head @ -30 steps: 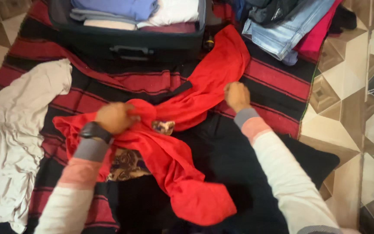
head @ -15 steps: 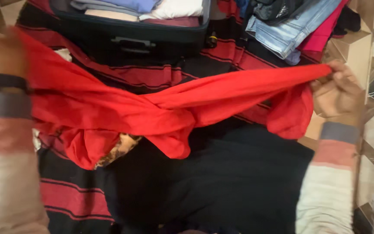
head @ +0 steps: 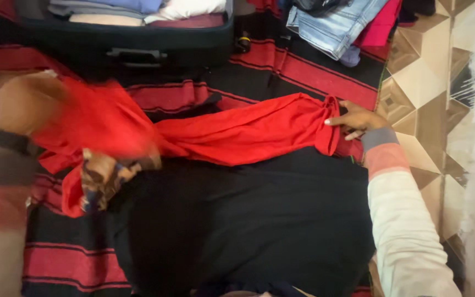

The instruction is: The person folds a light blue shirt, black trousers, and a red garment by hand and places them into a suitcase while sitting on a rug.

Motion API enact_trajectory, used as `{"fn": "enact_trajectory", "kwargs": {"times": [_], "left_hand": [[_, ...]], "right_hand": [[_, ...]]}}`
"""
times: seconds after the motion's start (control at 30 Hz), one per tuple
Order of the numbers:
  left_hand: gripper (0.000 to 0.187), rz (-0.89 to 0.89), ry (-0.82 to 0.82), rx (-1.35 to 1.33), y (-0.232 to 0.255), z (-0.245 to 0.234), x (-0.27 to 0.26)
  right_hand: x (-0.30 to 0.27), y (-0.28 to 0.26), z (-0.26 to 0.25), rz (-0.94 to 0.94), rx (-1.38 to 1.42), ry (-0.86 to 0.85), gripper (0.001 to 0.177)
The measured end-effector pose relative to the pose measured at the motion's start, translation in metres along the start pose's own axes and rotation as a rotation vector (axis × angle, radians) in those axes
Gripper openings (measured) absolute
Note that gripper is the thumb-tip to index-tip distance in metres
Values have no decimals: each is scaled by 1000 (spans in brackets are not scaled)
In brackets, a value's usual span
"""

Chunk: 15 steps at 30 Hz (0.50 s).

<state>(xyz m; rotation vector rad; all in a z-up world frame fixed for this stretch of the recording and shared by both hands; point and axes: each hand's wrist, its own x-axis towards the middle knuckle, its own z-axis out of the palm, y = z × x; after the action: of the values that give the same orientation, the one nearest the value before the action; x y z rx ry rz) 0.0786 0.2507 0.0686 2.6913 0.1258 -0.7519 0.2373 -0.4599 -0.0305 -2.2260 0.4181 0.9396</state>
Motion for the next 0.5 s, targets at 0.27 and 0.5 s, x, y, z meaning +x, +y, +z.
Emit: {"fn": "enact_trajectory", "kwargs": {"times": [0.27,0.5], "left_hand": [[85,207,1018,488,100,20,19],[60,131,685,395,100,197,96]], "right_hand": [[106,50,4,-264,-146,269,36],[124,131,-62,-497,1050,579,25]]}}
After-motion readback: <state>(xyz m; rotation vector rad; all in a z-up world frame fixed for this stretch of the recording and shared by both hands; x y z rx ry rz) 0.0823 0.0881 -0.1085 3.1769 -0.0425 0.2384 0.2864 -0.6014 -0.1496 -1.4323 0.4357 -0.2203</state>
